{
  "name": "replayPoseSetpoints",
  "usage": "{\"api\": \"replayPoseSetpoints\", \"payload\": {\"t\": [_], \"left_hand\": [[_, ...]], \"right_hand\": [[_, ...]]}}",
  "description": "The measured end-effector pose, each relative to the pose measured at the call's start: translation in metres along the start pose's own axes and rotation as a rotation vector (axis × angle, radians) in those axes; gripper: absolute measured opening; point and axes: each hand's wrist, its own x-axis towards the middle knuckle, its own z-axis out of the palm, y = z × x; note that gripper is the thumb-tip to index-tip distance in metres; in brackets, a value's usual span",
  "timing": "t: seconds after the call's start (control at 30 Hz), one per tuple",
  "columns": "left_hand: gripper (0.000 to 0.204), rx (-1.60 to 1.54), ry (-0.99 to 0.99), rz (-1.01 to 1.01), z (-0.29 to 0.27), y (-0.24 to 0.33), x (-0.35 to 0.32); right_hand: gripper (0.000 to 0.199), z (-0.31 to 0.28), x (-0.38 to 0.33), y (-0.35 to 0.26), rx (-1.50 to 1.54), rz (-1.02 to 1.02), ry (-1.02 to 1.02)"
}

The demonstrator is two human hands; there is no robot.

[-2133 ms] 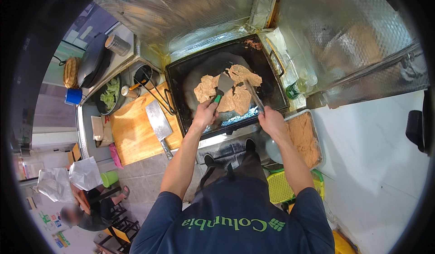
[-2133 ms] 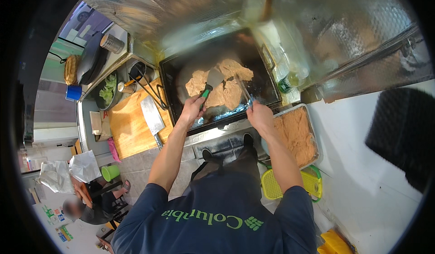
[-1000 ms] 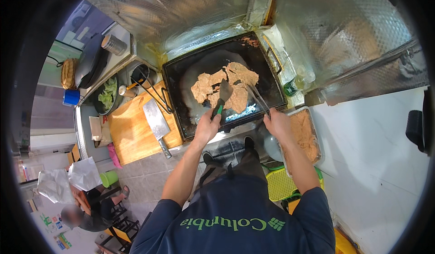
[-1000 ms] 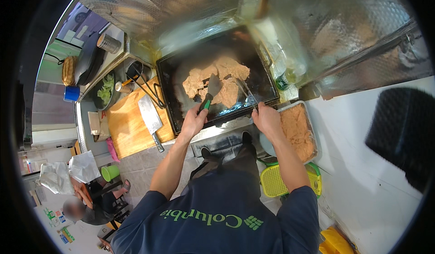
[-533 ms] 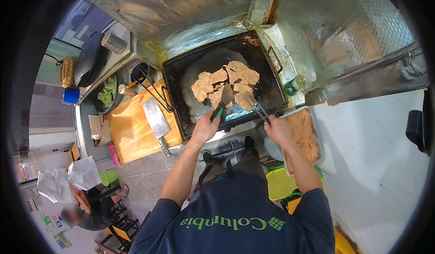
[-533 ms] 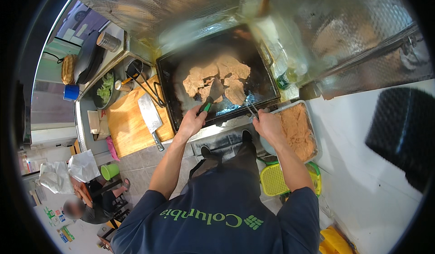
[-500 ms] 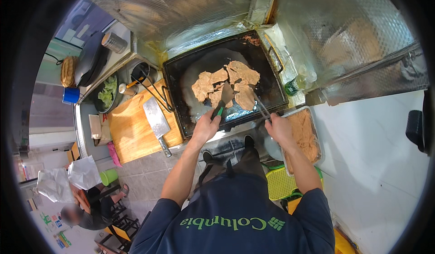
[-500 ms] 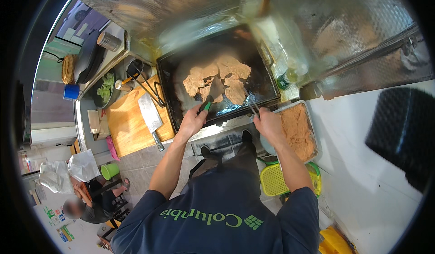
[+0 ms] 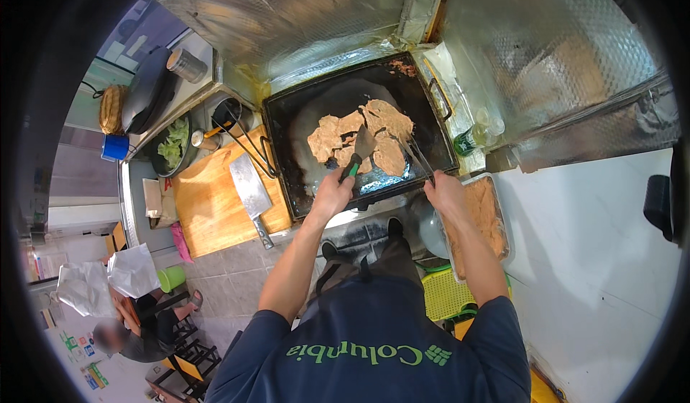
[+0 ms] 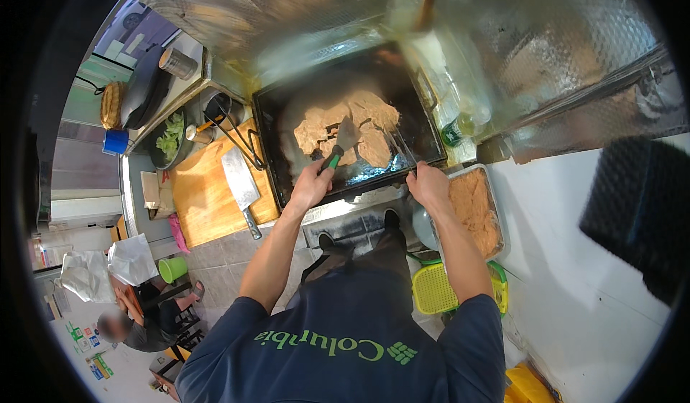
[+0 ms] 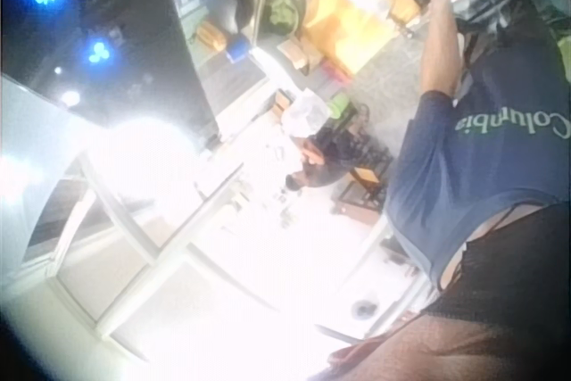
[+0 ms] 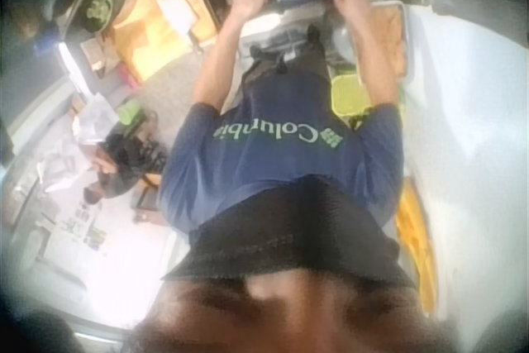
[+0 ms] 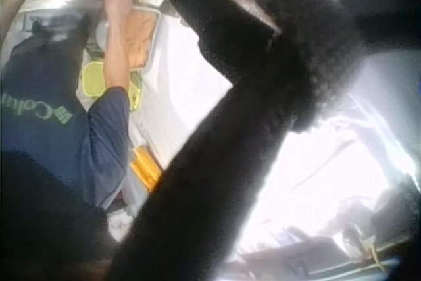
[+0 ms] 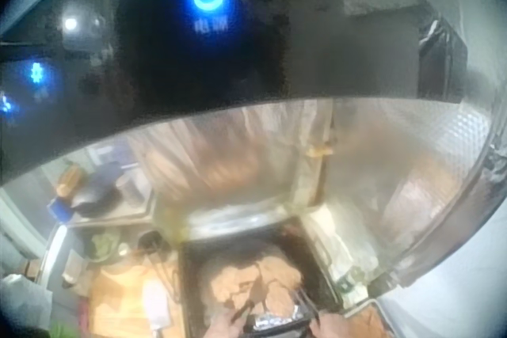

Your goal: The person scrapes a flat-top griddle, then uses a spatula and tongs to scoop and spread a paste-like food onto the hot surface. They repeatedly flip and rearrange the cooking pieces. The person also handles a round bread item and a small container, placing them on a cutting board.

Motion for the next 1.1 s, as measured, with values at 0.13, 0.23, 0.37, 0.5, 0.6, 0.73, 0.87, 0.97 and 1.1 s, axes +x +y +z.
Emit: {"api": "replayPoseSetpoints", "payload": {"t": [0.13, 0.23, 0.37, 0.5, 0.6, 0.73, 0.87, 0.97, 1.1], "left_hand": [[0.033, -0.166, 0.177, 0.009, -0.024, -0.031, -0.006], [0.033, -0.258, 0.257, -0.055, -0.052, -0.05, -0.011], [0.034, -0.144, 0.245, -0.017, -0.069, -0.053, -0.019], [0.041, -0.126, 0.263, -0.044, -0.069, -0.049, -0.03], [0.04, 0.098, 0.35, 0.019, -0.067, -0.101, -0.014], [0.042, 0.029, 0.357, 0.024, -0.072, -0.077, -0.031], [0.042, -0.073, 0.304, 0.003, -0.079, -0.055, -0.031], [0.04, -0.121, 0.319, 0.012, -0.08, -0.053, -0.032], [0.038, -0.218, 0.159, -0.008, -0.077, -0.054, -0.045]], "right_hand": [[0.03, -0.004, -0.012, -0.002, 0.101, -0.001, 0.006], [0.03, -0.003, -0.021, -0.017, 0.112, -0.051, -0.042], [0.028, 0.013, -0.023, -0.039, 0.089, -0.141, -0.05], [0.029, 0.02, -0.016, -0.055, 0.122, -0.224, -0.032], [0.029, 0.02, -0.013, -0.07, 0.073, -0.24, -0.092], [0.03, 0.024, 0.005, -0.086, 0.102, -0.226, -0.02], [0.029, 0.029, 0.046, -0.098, 0.056, -0.208, 0.025], [0.03, 0.022, 0.051, -0.092, 0.018, -0.194, -0.017], [0.03, 0.011, 0.007, -0.084, -0.021, -0.21, -0.055]]}}
